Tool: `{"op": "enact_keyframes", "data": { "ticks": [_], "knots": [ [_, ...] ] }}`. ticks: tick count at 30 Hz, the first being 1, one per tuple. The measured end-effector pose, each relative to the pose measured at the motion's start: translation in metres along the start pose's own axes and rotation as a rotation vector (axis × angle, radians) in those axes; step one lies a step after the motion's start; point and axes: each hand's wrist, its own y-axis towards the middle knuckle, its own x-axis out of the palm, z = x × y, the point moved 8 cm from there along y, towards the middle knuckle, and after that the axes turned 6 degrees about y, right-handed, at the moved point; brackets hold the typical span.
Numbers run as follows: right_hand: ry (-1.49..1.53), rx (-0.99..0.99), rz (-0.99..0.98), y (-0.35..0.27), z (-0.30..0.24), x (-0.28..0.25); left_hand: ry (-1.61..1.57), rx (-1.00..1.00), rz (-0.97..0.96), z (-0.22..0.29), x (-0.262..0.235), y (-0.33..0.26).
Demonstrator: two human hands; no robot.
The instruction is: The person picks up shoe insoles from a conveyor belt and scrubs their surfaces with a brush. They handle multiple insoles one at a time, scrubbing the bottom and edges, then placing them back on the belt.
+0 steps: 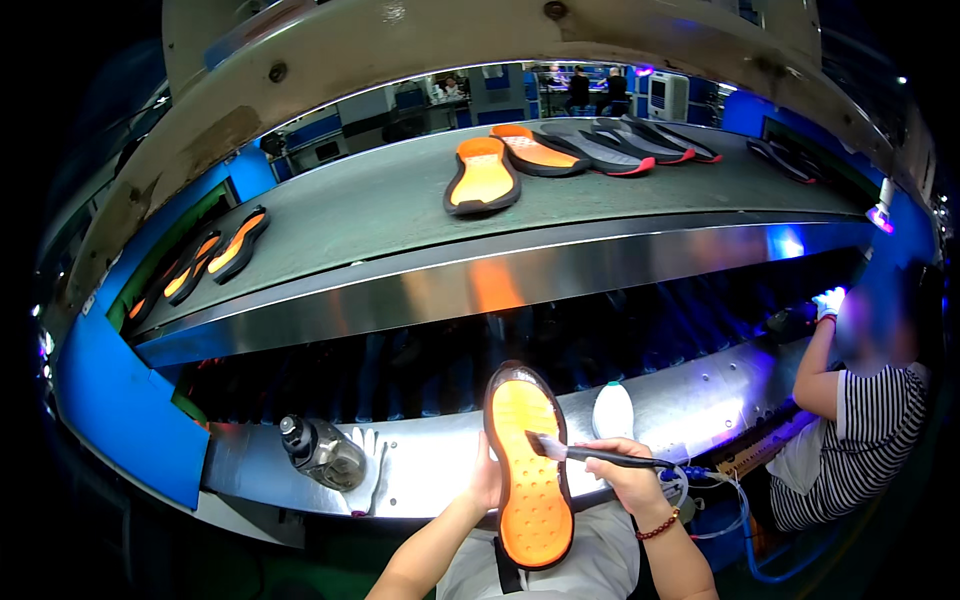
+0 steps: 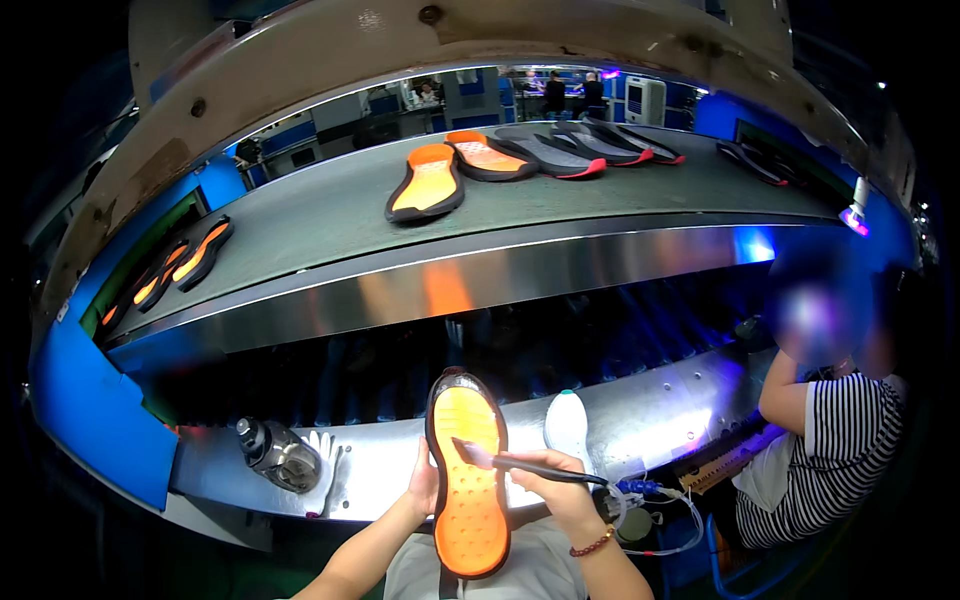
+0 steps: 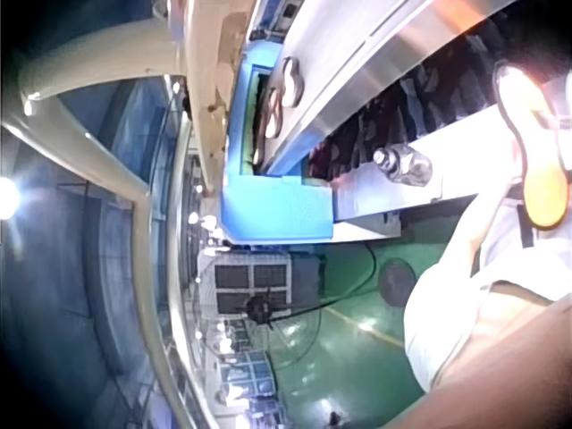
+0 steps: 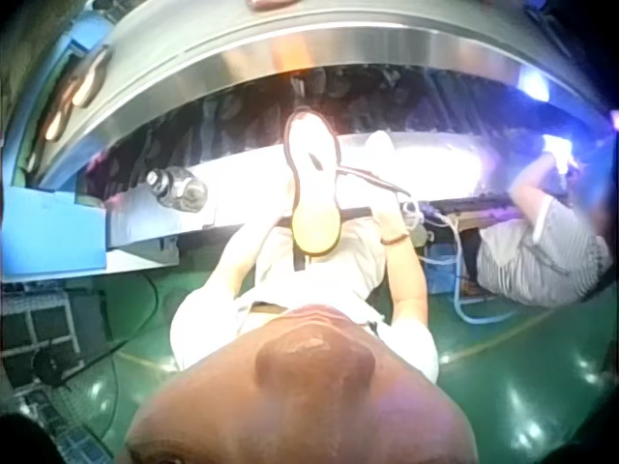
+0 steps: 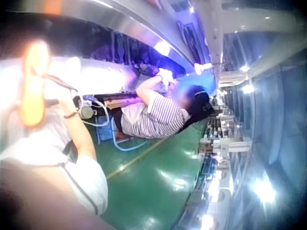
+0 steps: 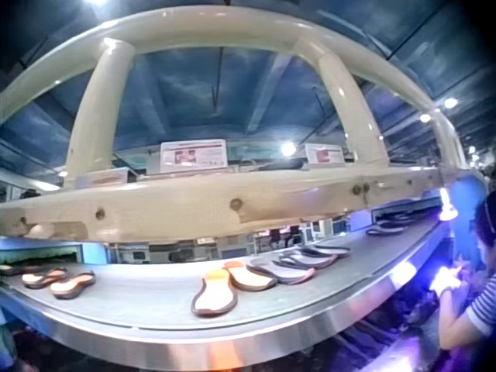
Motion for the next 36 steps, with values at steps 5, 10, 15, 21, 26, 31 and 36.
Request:
{"op": "enact_keyframes", "data": {
  "ticks": [5, 10, 15, 21, 26, 31, 36],
  "knots": [
    [0.156, 0.010, -0.022, -0.003, 0.002, -0.002, 0.006, 0.111, -0.026, 0.007, 0.016, -0.008],
    [0.189, 0.024, -0.071, -0.002, 0.004, 0.008, 0.143, 0.208, 0.109, 0.006, 0.018, -0.022],
    [0.206, 0.032, -0.089, -0.004, 0.003, 0.012, -0.022, 0.136, -0.038, -0.004, 0.034, -0.023],
    [0.203, 0.028, -0.089, -0.008, 0.000, 0.011, 0.036, 0.226, -0.029, 0.004, 0.043, -0.022],
    [0.191, 0.039, -0.076, -0.008, 0.000, 0.012, 0.140, 0.244, -0.078, 0.002, 0.065, -0.025],
    [0.188, 0.082, -0.063, -0.007, 0.004, 0.011, 0.136, 0.183, -0.076, -0.007, 0.073, -0.024],
    [0.193, 0.035, -0.070, -0.008, -0.001, 0.010, 0.071, 0.187, -0.205, -0.010, 0.085, -0.021]
  ]
}}
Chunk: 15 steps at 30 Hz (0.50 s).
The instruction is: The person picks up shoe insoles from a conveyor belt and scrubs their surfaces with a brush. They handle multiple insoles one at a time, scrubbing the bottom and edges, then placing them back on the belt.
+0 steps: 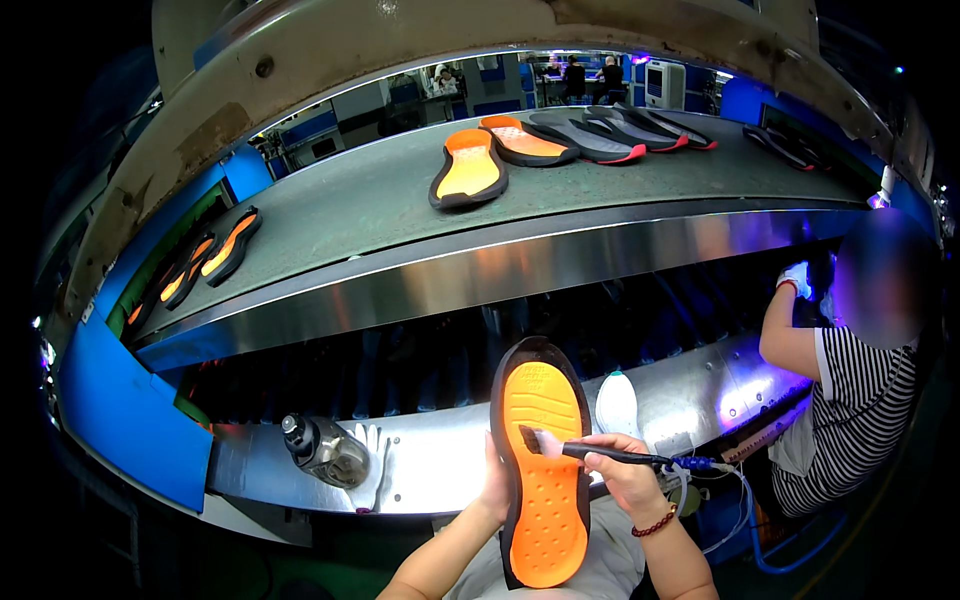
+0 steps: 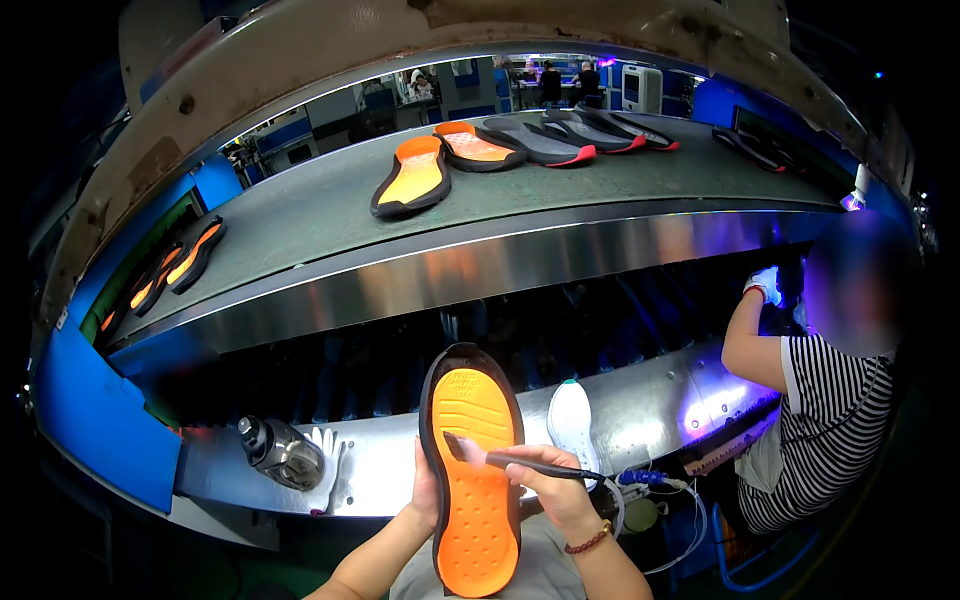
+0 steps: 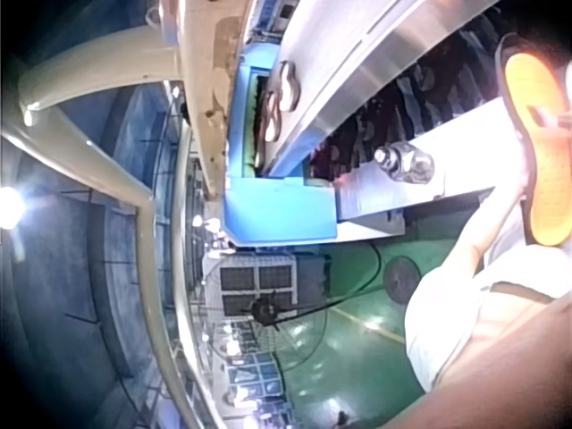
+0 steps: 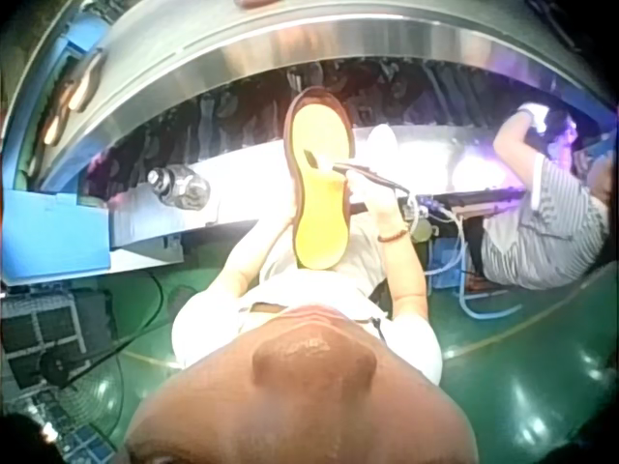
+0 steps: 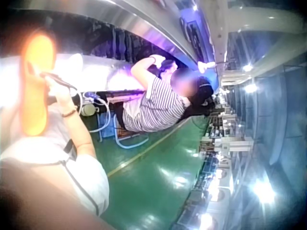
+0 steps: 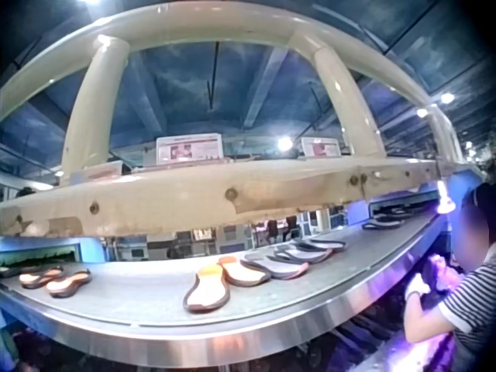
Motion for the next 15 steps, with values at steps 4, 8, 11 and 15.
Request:
{"op": "enact_keyframes", "data": {
  "ticks": [4, 8, 11, 15],
  "knots": [
    [0.045, -0.038, -0.014, -0.001, -0.006, 0.001, -0.003, 0.015, -0.008, -0.001, 0.003, 0.000],
    [-0.009, -0.047, -0.004, -0.001, -0.010, 0.002, 0.111, 0.056, 0.112, 0.002, -0.005, -0.004],
    [-0.021, -0.065, 0.001, 0.000, -0.012, 0.001, 0.196, 0.048, 0.204, 0.002, -0.012, -0.006],
    [0.012, -0.102, -0.013, 0.001, -0.019, 0.000, 0.083, 0.040, -0.001, -0.001, 0.006, -0.002]
  ]
}}
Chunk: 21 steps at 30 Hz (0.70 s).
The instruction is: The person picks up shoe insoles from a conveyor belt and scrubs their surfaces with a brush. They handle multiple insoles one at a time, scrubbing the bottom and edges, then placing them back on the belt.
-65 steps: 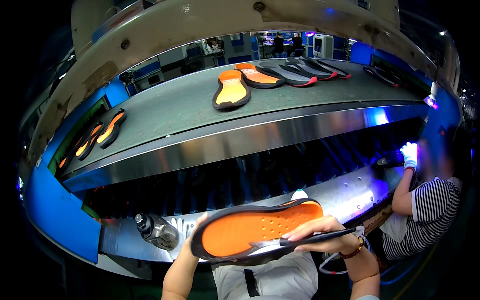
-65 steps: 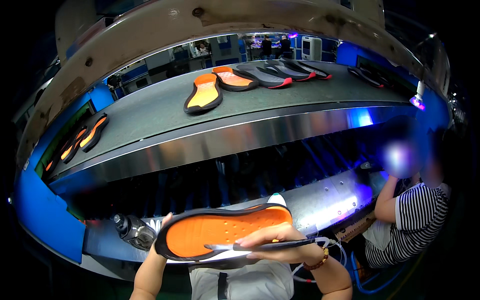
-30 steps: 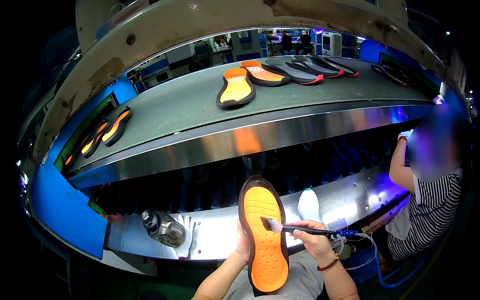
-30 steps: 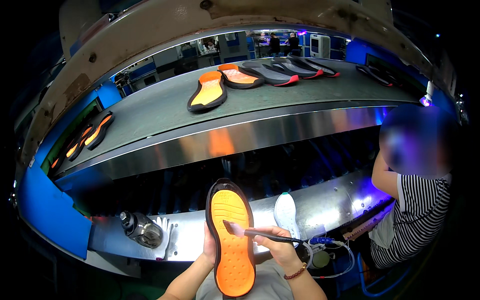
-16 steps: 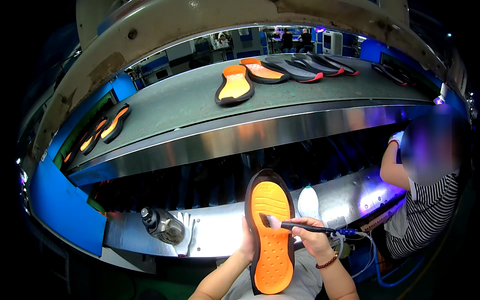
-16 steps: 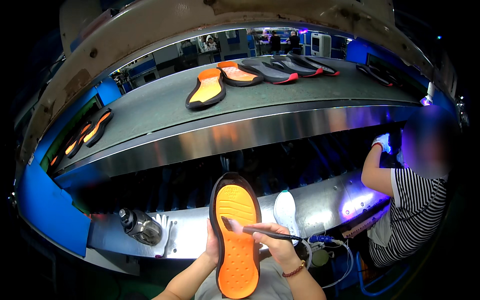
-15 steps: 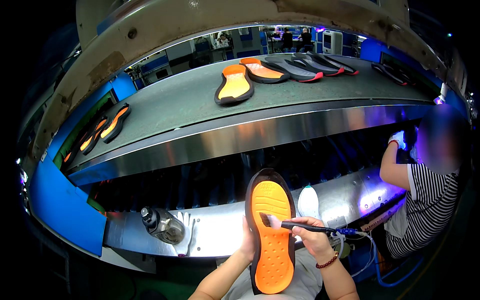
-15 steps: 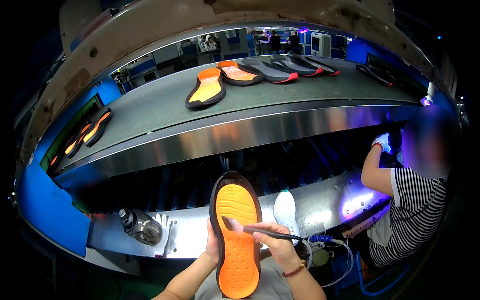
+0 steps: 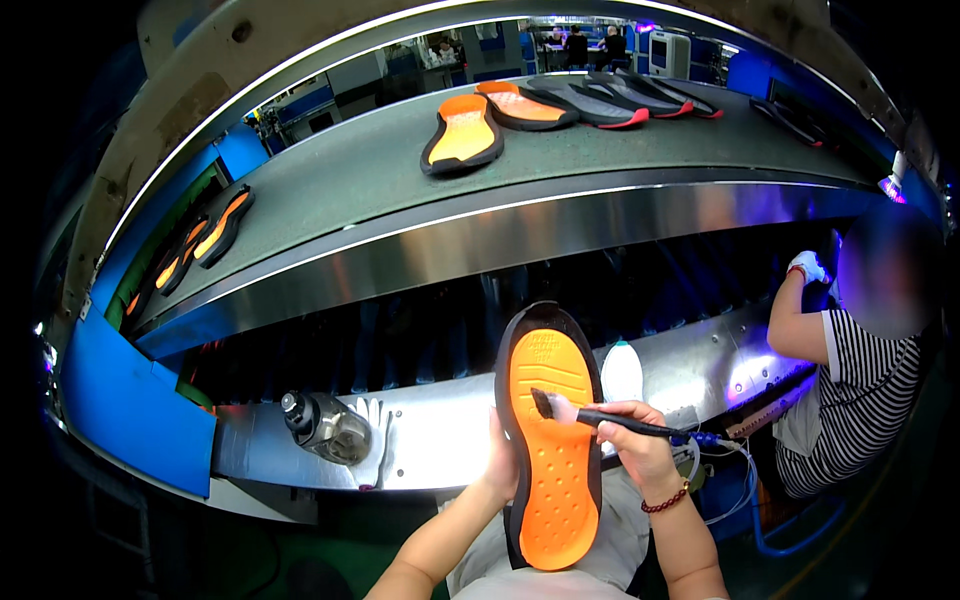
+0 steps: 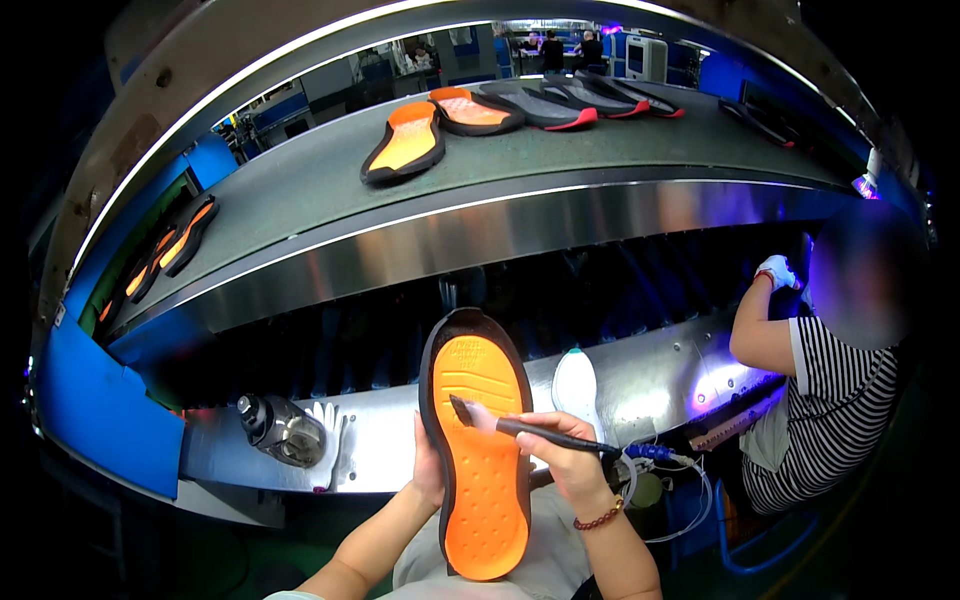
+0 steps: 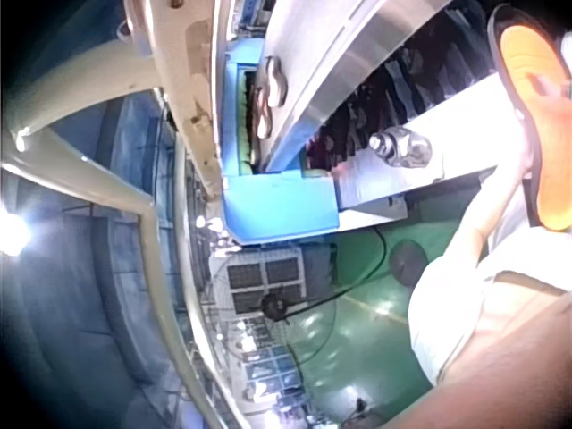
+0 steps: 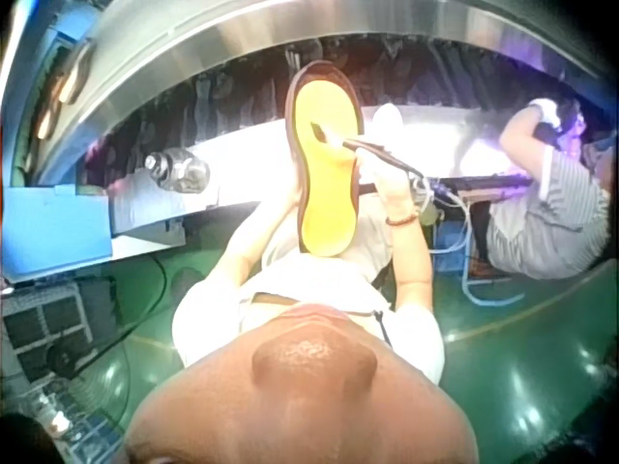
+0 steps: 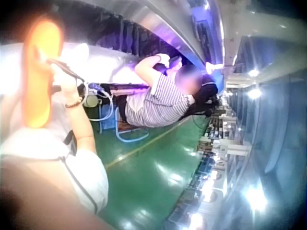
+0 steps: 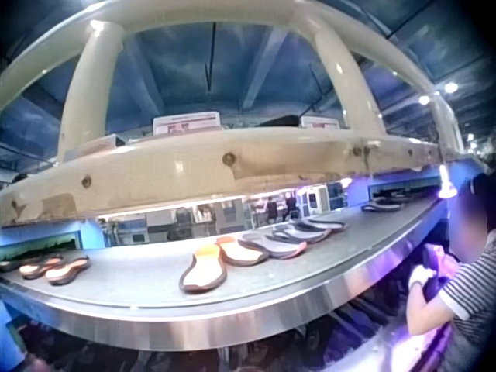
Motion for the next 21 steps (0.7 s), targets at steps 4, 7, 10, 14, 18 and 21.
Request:
{"op": "enact_keyframes", "data": {
  "ticks": [4, 7, 10, 14, 18, 21],
  "knots": [
    [-0.065, -0.053, -0.024, 0.007, -0.012, 0.003, 0.029, -0.003, -0.047, -0.002, 0.010, 0.001],
    [-0.069, -0.089, -0.040, 0.014, -0.022, 0.008, 0.023, -0.032, -0.036, -0.005, 0.014, 0.001],
    [-0.087, -0.104, -0.035, 0.021, -0.029, 0.011, 0.046, -0.075, 0.036, -0.009, 0.012, 0.003],
    [-0.130, -0.138, -0.047, 0.025, -0.035, 0.015, 0.057, -0.105, 0.087, -0.008, 0.013, 0.006],
    [-0.116, -0.157, -0.045, 0.024, -0.038, 0.014, 0.021, -0.112, 0.058, -0.007, 0.017, 0.006],
    [-0.098, -0.162, -0.037, 0.024, -0.038, 0.013, 0.025, -0.110, 0.035, -0.009, 0.017, 0.008]
  ]
}}
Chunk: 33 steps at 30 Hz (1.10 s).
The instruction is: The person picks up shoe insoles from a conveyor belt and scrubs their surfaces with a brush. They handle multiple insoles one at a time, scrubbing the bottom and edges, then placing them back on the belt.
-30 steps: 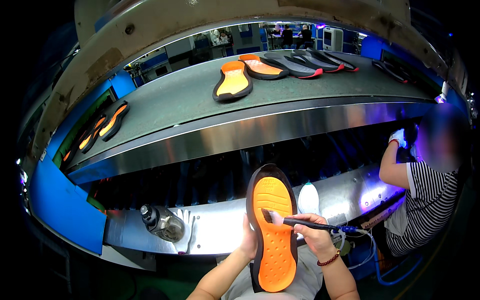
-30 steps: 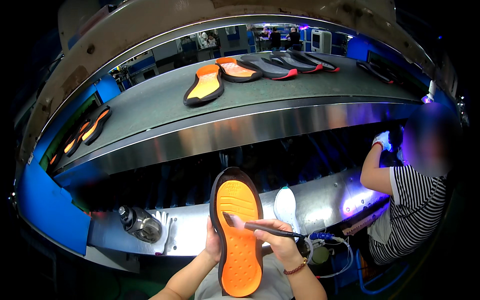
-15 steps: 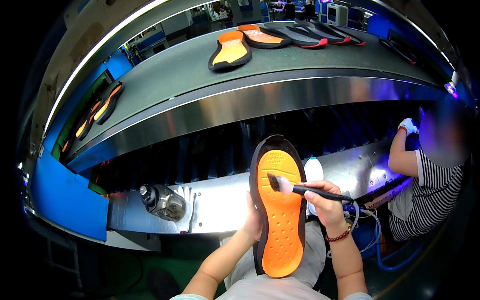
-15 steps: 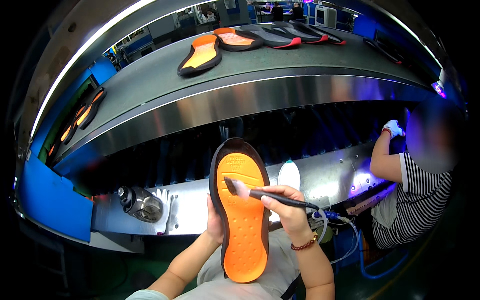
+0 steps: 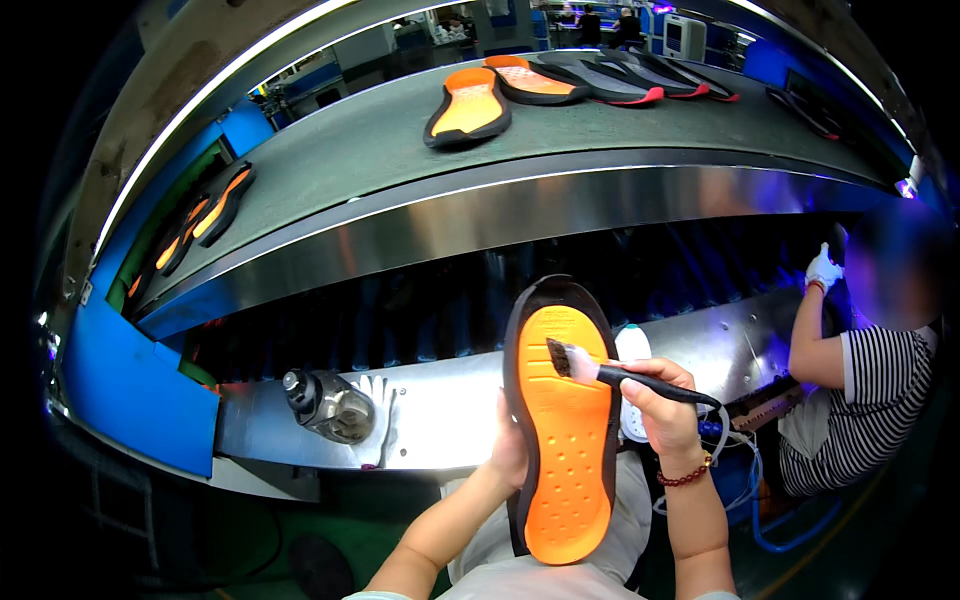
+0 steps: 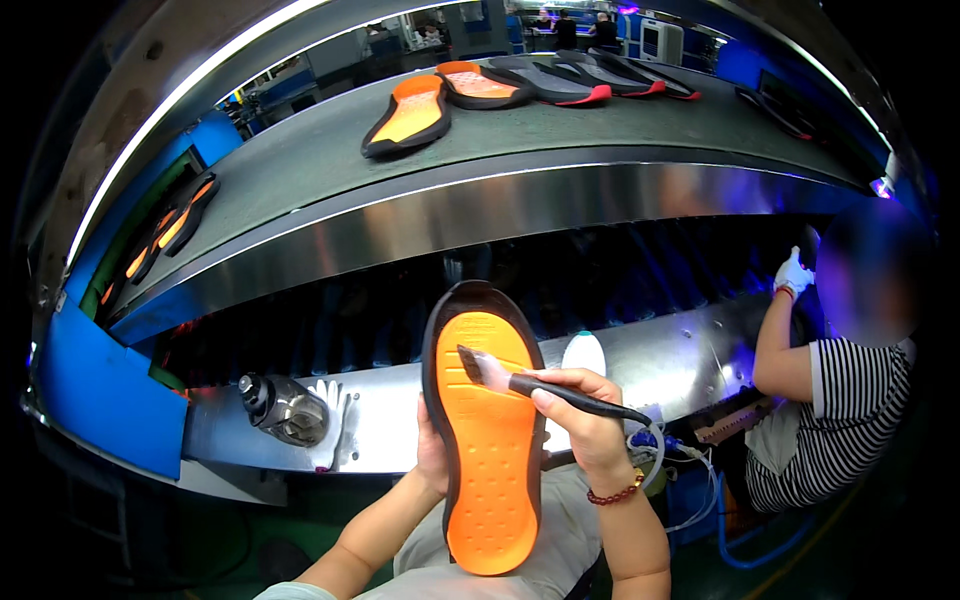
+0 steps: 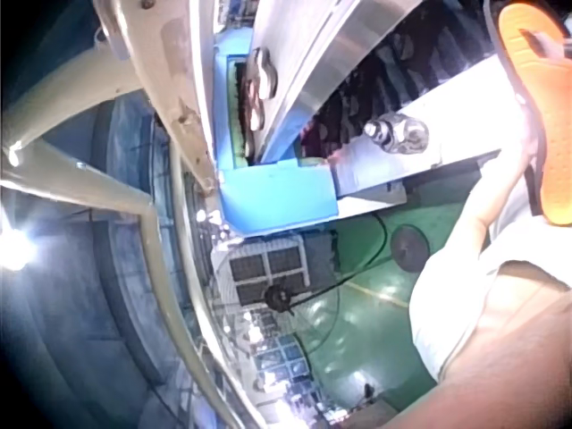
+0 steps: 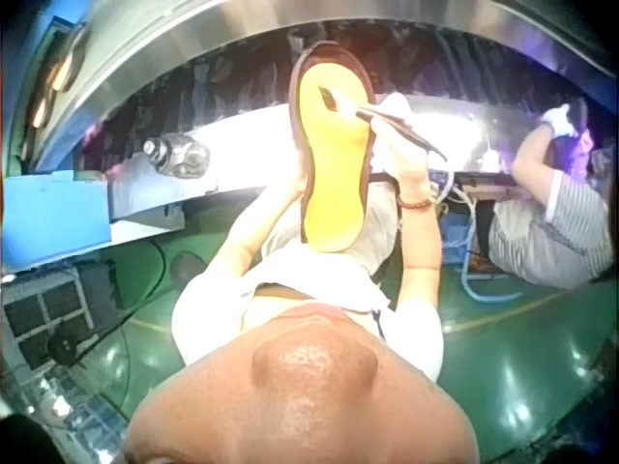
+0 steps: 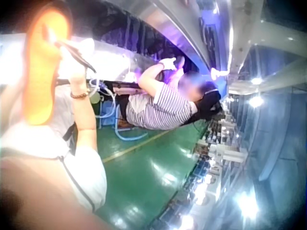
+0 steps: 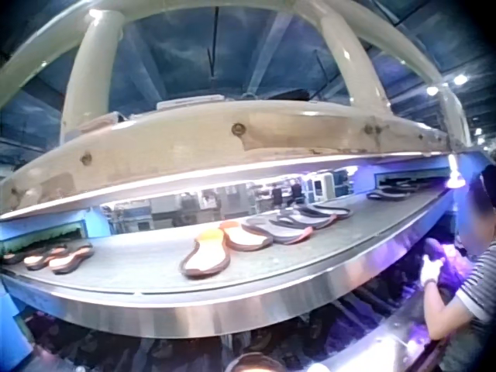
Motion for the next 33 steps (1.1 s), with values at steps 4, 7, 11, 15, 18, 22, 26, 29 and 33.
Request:
{"op": "enact_keyframes", "data": {
  "ticks": [4, 7, 11, 15, 18, 22, 26, 29, 33],
  "knots": [
    [0.034, 0.001, 0.014, -0.002, 0.000, 0.001, -0.209, 0.059, -0.126, 0.002, 0.005, -0.002],
    [0.005, -0.014, 0.022, -0.002, -0.001, 0.002, -0.256, 0.083, -0.166, 0.007, 0.004, -0.006],
    [-0.001, -0.013, 0.011, -0.003, 0.002, 0.003, -0.150, 0.055, -0.125, 0.006, 0.002, -0.008],
    [0.011, -0.004, 0.004, -0.004, 0.003, 0.003, -0.062, 0.064, -0.102, 0.006, 0.004, -0.007],
    [0.026, -0.015, -0.012, -0.003, 0.001, 0.006, -0.033, 0.057, -0.029, 0.006, -0.003, -0.006],
    [0.021, -0.030, -0.007, -0.002, -0.003, 0.008, -0.036, 0.051, -0.022, 0.006, -0.006, -0.007],
    [0.005, -0.016, -0.011, -0.001, -0.003, 0.007, -0.058, 0.061, 0.020, 0.008, -0.008, -0.007],
    [-0.006, 0.021, 0.003, -0.001, 0.001, 0.004, -0.096, 0.105, 0.045, 0.012, -0.007, -0.005],
    [-0.073, 0.034, 0.044, -0.001, 0.003, -0.001, -0.162, 0.146, -0.069, 0.016, 0.003, -0.005]
  ]
}}
